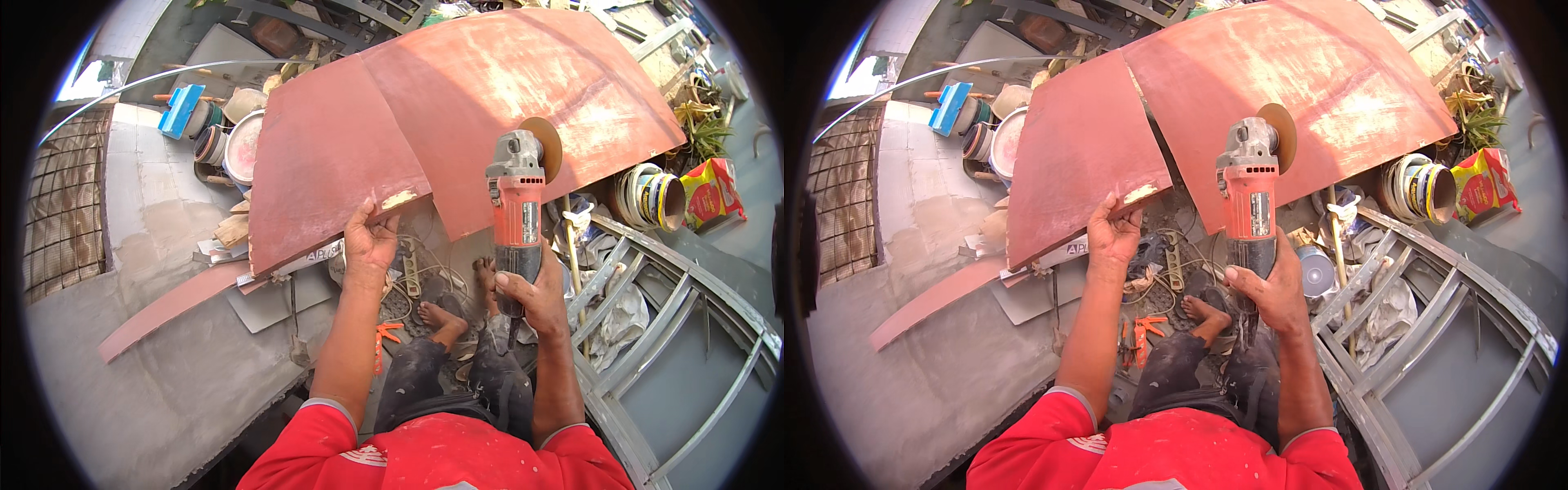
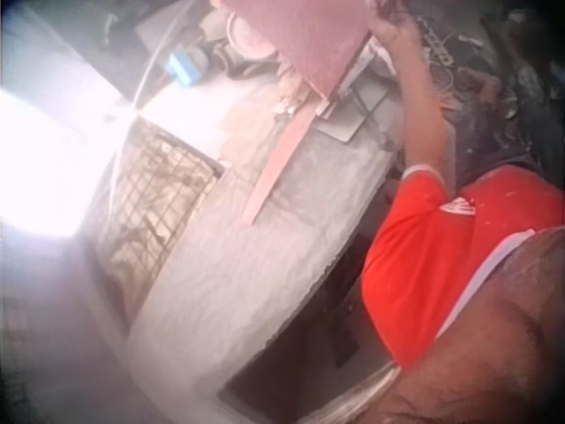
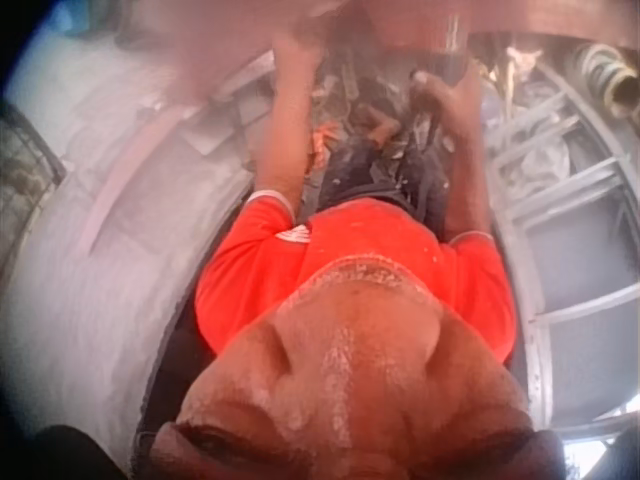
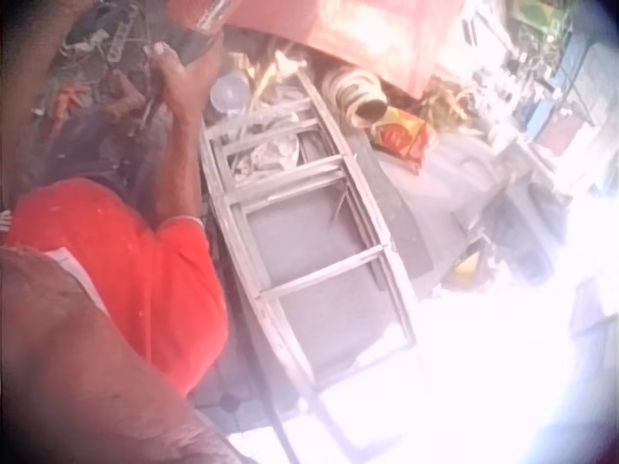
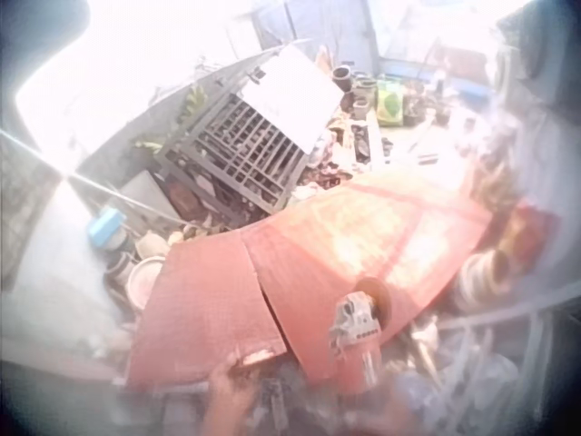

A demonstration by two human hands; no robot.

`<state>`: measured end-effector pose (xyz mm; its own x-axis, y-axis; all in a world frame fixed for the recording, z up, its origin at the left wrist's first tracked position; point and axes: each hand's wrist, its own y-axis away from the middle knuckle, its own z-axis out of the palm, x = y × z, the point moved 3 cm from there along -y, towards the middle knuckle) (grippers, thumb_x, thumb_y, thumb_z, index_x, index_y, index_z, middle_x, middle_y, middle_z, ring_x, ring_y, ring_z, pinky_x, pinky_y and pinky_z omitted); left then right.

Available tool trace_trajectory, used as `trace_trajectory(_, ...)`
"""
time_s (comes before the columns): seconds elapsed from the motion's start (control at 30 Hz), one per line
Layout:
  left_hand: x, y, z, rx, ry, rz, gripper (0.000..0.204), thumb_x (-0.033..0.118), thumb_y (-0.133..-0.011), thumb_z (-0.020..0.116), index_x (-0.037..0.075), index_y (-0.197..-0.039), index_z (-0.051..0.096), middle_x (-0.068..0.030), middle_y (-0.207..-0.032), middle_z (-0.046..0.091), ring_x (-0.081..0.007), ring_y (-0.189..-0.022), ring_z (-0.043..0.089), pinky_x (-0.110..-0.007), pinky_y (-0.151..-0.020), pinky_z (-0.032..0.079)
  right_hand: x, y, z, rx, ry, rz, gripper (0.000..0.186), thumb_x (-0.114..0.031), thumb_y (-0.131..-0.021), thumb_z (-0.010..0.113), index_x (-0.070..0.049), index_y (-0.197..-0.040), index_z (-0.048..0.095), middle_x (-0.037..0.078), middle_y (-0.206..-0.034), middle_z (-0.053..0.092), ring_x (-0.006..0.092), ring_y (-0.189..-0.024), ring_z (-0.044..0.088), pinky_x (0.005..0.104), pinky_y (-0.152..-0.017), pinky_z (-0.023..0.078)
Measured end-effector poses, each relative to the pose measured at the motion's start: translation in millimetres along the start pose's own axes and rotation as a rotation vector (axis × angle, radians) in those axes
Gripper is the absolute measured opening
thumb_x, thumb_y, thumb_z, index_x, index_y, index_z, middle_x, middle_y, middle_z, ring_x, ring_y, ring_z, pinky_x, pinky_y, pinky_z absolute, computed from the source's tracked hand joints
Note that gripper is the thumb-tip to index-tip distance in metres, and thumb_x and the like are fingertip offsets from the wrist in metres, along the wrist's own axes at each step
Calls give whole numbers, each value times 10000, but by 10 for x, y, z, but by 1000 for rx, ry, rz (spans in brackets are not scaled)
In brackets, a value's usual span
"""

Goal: The person moves a large red board outdoors, plugs in an angle grinder, and cuts the board into two pieces. They then lift and separate the cut pieces.

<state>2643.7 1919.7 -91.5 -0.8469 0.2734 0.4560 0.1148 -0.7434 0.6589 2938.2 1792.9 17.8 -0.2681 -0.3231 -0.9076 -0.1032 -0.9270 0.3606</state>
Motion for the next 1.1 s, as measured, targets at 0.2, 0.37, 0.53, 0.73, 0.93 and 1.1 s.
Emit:
trace_trajectory(0.2,-861,-384,-1105,262,138,-72,437,105,-992,718,-5,-1375,538,-200,-1400,620,-345,-1338,608,-556,-1159,534,-305,-40,-39,56,-141,-25,626,-166,-845,859,26,-1348,539,125,-1044,722,188,-815,745,333,-737,618)
trace_trajectory(0.37,-945,-378,-1417,478,-160,-443,593,310,-1046,675,-22,-1480,445,-274,-1623,416,-361,-1506,451,-526,-1180,489,-602,16,61,67,-105,-67,633,-203,-831,849,44,-1315,525,148,-1029,706,211,-791,737,365,-682,620)
trace_trajectory(0.53,-88,-224,-1531,51,-769,-342,427,380,-1022,697,-28,-1147,675,-212,-1081,781,-369,-1006,781,-480,-953,607,-782,106,242,79,-110,-114,622,-239,-832,834,53,-1291,532,158,-1006,686,230,-772,726,381,-669,629)
trace_trajectory(0.73,1590,-980,-1424,601,-1776,498,1157,543,-840,849,-63,-1644,279,-369,-1617,397,-457,-1537,375,-537,-1263,321,-607,-448,370,32,-64,-67,642,-278,-825,832,67,-1277,535,166,-1005,691,223,-780,733,365,-661,636)
trace_trajectory(0.93,1154,-617,-1047,252,-1944,352,1367,729,-756,828,131,-1737,87,-358,-1747,-4,-556,-1613,-67,-718,-1262,8,-296,-1401,662,-132,-75,81,537,-235,-876,790,67,-1252,553,178,-977,697,232,-764,730,368,-669,631)
trace_trajectory(1.1,-64,252,-967,-158,-1488,-38,1265,820,-799,728,181,-1737,169,-301,-1771,1,-553,-1610,-97,-691,-1276,19,-191,-1808,1200,-348,90,148,549,-233,-895,782,55,-1291,534,189,-1062,676,235,-830,719,357,-703,627)
